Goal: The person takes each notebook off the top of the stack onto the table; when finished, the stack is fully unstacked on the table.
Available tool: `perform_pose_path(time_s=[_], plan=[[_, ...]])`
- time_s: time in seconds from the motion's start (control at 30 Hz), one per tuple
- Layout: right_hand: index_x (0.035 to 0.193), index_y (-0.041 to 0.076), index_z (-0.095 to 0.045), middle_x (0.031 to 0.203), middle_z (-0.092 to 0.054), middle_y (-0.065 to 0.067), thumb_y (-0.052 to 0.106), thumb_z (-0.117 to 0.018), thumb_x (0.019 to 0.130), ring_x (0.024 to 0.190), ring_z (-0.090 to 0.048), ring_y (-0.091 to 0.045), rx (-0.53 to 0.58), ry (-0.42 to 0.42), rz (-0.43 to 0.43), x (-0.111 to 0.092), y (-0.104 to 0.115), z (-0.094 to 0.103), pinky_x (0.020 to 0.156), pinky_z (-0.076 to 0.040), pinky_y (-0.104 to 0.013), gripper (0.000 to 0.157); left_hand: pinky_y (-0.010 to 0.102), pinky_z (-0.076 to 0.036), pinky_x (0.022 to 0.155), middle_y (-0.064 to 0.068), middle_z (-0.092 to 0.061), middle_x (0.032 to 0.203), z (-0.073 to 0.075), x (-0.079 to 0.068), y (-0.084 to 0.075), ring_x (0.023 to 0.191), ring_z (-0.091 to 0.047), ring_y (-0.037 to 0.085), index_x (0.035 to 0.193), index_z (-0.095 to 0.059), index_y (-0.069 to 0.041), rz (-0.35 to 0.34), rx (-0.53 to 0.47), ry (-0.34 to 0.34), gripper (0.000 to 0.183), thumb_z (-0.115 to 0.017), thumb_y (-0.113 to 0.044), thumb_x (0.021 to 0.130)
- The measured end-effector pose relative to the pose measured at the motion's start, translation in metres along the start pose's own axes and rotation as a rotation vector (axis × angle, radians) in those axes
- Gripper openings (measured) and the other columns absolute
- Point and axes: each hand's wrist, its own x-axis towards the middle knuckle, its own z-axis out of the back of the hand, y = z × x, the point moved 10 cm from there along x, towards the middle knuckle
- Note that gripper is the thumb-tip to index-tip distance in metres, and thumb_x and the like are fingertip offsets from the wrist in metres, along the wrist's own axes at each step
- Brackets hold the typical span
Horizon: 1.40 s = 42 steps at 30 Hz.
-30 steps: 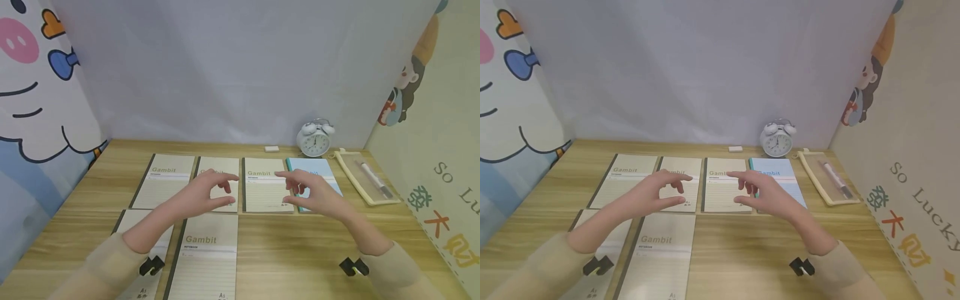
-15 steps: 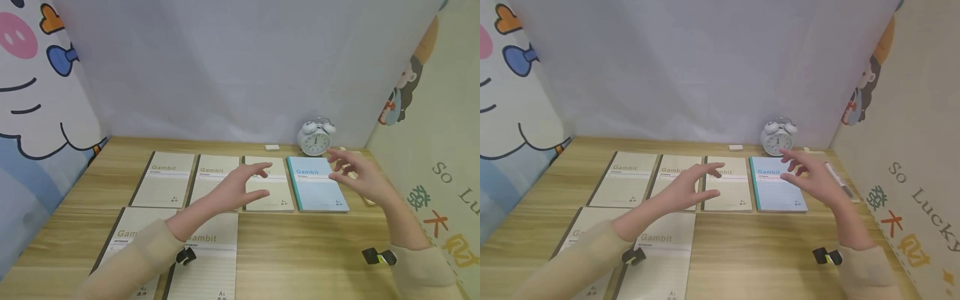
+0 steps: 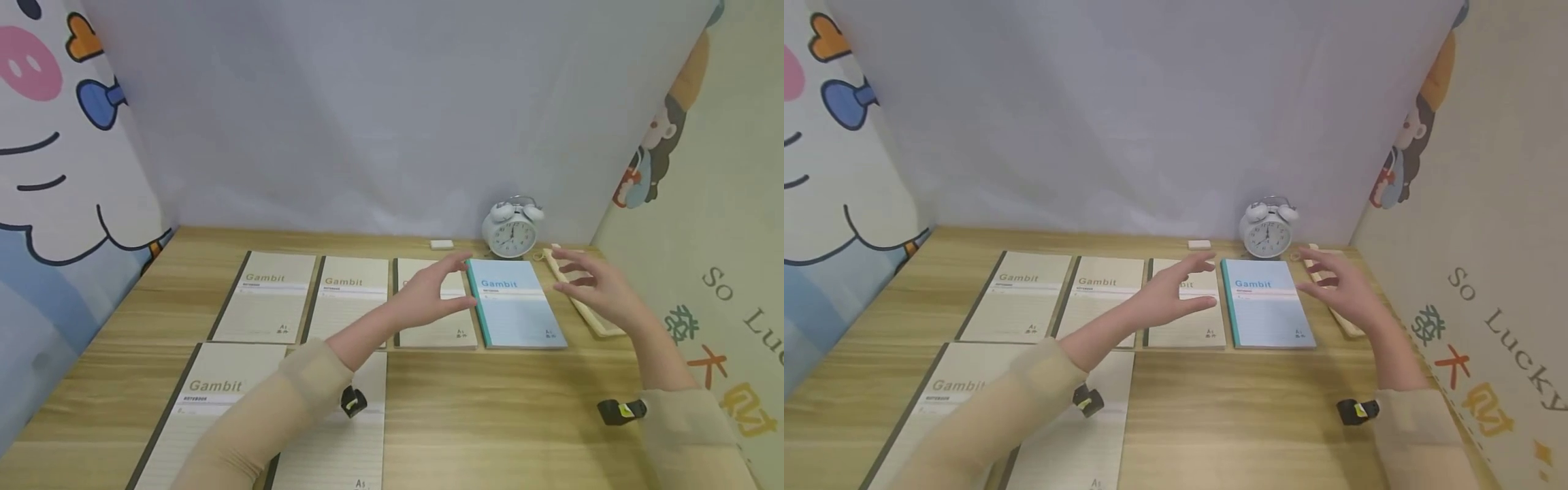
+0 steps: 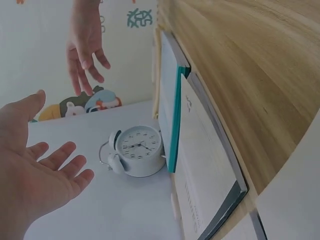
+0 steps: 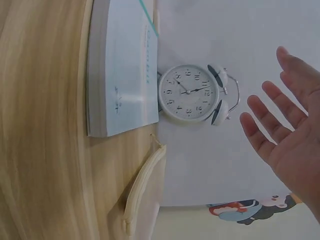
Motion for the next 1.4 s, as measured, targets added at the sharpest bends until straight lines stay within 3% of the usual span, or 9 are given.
perform_pose_path(time_s=[0.13,0.23,0.33,0.6,0.7,0.83,1.03,1.23,1.4], plan=[[0.141,0.005,-0.043,0.138,-0.046,-0.020,0.017,-0.065,0.090,0.113,-0.052,-0.028,0.007,0.019,-0.038,0.001,-0.020,-0.005,0.091,-0.049,-0.032,0.057,0.041,-0.032,0.110,0.003,-0.043,0.146,-0.016,0.011,0.007,0.135,-0.037,0.019,0.150,-0.024,-0.023,0.027,-0.015,0.032,0.077,-0.066,-0.040,0.087],[0.141,0.003,-0.041,0.140,-0.043,-0.022,0.017,-0.065,0.090,0.117,-0.048,-0.041,0.027,0.030,-0.056,0.004,-0.036,-0.010,0.094,-0.043,-0.053,0.058,0.041,-0.032,0.110,0.001,-0.041,0.147,-0.028,0.019,0.014,0.136,-0.036,0.019,0.151,-0.022,-0.024,0.045,-0.010,0.058,0.080,-0.066,-0.040,0.087],[0.141,0.001,-0.040,0.142,-0.039,-0.024,0.016,-0.066,0.089,0.121,-0.044,-0.045,0.050,0.047,-0.083,0.006,-0.054,-0.018,0.097,-0.038,-0.058,0.059,0.041,-0.032,0.110,0.001,-0.039,0.148,-0.037,0.028,0.023,0.137,-0.035,0.019,0.151,-0.020,-0.023,0.057,-0.003,0.069,0.081,-0.067,-0.040,0.087],[0.144,-0.001,-0.034,0.145,-0.033,-0.027,0.021,-0.063,0.092,0.128,-0.036,-0.049,0.066,0.143,-0.161,0.007,-0.085,-0.044,0.103,-0.034,-0.057,0.064,0.037,-0.030,0.111,0.003,-0.031,0.153,-0.065,0.046,0.051,0.139,-0.032,0.021,0.151,-0.021,-0.017,0.137,0.020,0.102,0.080,-0.065,-0.038,0.088],[0.143,-0.005,-0.033,0.145,-0.030,-0.029,0.016,-0.063,0.091,0.130,-0.031,-0.051,0.113,0.167,-0.166,0.008,-0.091,-0.052,0.105,-0.029,-0.059,0.063,0.034,-0.030,0.111,0.004,-0.031,0.153,-0.078,0.050,0.056,0.138,-0.032,0.021,0.151,-0.021,-0.015,0.148,0.042,0.134,0.081,-0.066,-0.038,0.088],[0.143,-0.003,-0.034,0.146,-0.031,-0.027,0.022,-0.065,0.090,0.130,-0.033,-0.050,0.056,0.207,-0.191,0.011,-0.100,-0.059,0.105,-0.029,-0.059,0.066,0.032,-0.028,0.112,0.003,-0.030,0.153,-0.089,0.056,0.059,0.139,-0.030,0.019,0.151,-0.021,-0.015,0.156,0.086,0.172,0.081,-0.066,-0.038,0.088],[0.147,0.007,-0.032,0.143,-0.036,-0.030,0.035,-0.069,0.086,0.130,-0.035,-0.047,-0.045,0.287,-0.260,0.012,-0.112,-0.071,0.105,-0.028,-0.059,0.077,0.030,-0.029,0.112,0.002,-0.032,0.152,-0.097,0.061,0.063,0.138,-0.032,0.019,0.151,-0.023,-0.015,0.197,0.192,0.205,0.081,-0.066,-0.040,0.087],[0.147,0.007,-0.031,0.147,-0.029,-0.029,0.034,-0.071,0.084,0.134,-0.027,-0.048,0.005,0.313,-0.320,0.008,-0.117,-0.077,0.109,-0.023,-0.057,0.080,0.032,-0.028,0.112,0.004,-0.033,0.152,-0.102,0.063,0.069,0.138,-0.032,0.020,0.151,-0.023,-0.015,0.229,0.255,0.219,0.085,-0.069,-0.040,0.084],[0.147,0.005,-0.032,0.149,-0.028,-0.027,0.032,-0.070,0.085,0.136,-0.025,-0.046,0.034,0.314,-0.318,0.006,-0.116,-0.079,0.109,-0.022,-0.058,0.077,0.032,-0.027,0.113,0.007,-0.030,0.153,-0.100,0.065,0.073,0.140,-0.029,0.021,0.151,-0.017,-0.011,0.248,0.322,0.197,0.097,-0.074,-0.042,0.079]])
